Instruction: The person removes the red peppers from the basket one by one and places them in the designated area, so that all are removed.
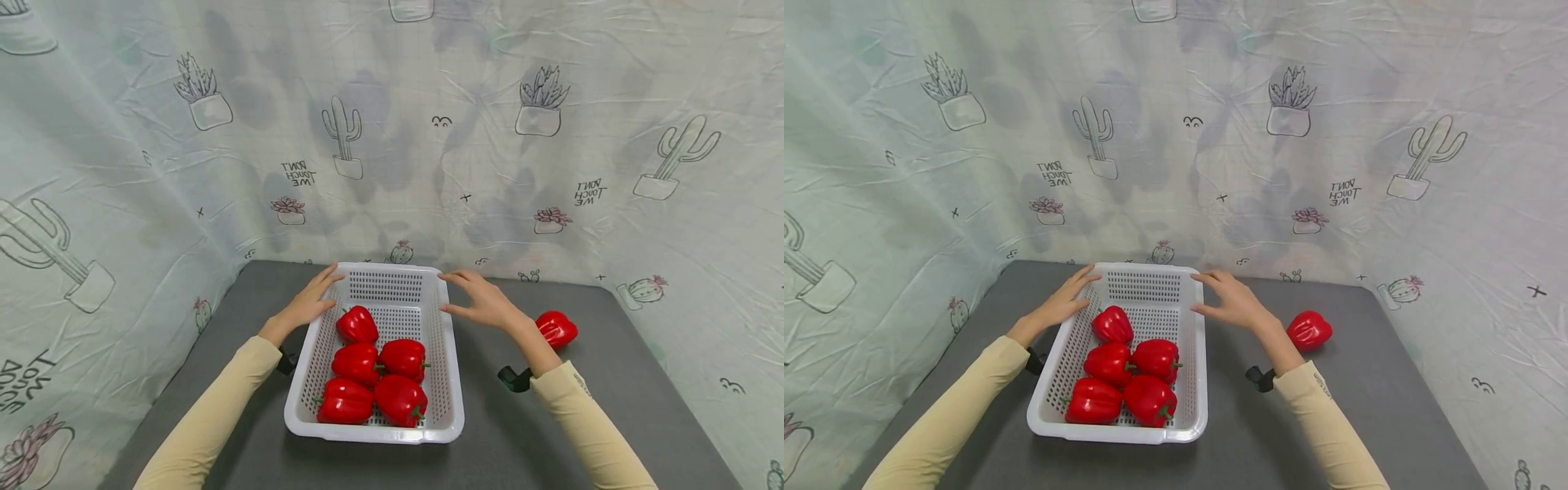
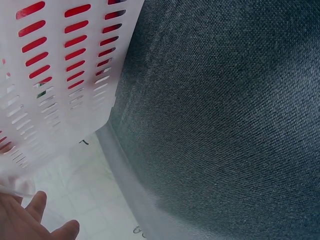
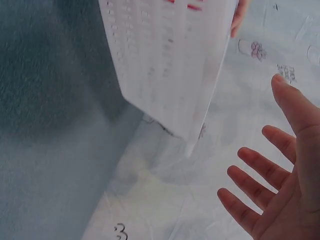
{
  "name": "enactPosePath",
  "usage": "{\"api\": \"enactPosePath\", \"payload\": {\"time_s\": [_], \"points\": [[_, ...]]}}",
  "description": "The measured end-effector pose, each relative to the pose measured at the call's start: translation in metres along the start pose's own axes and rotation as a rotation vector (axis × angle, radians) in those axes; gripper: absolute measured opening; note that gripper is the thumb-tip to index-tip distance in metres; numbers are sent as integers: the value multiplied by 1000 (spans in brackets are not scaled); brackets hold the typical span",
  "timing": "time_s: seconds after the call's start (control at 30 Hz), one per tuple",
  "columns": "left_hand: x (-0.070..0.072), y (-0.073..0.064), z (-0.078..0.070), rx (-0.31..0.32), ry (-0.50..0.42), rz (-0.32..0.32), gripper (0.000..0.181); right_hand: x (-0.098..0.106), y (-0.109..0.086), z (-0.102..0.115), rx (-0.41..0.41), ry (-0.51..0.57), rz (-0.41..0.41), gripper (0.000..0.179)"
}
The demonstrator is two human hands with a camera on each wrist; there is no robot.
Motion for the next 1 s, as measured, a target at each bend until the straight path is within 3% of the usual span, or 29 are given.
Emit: {"api": "enactPosePath", "payload": {"time_s": [0.47, 1.0], "points": [[1, -1, -1, -17, -8, -2, 56, -25, 7, 29, 145, 33, 34, 63], [1, -2, 5, -33, -8, 5, 56, -54, 8, 57, 134, 86, 147, 68]]}}
Point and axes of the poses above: each hand's wrist, its own y-axis towards the middle knuckle, its own x-axis out of the back of the hand, z = x × y, the point moved 1 cm from there along y, towards the middle knuckle, and after that the axes turned 6 degrees about z, right-handed, at the moved point
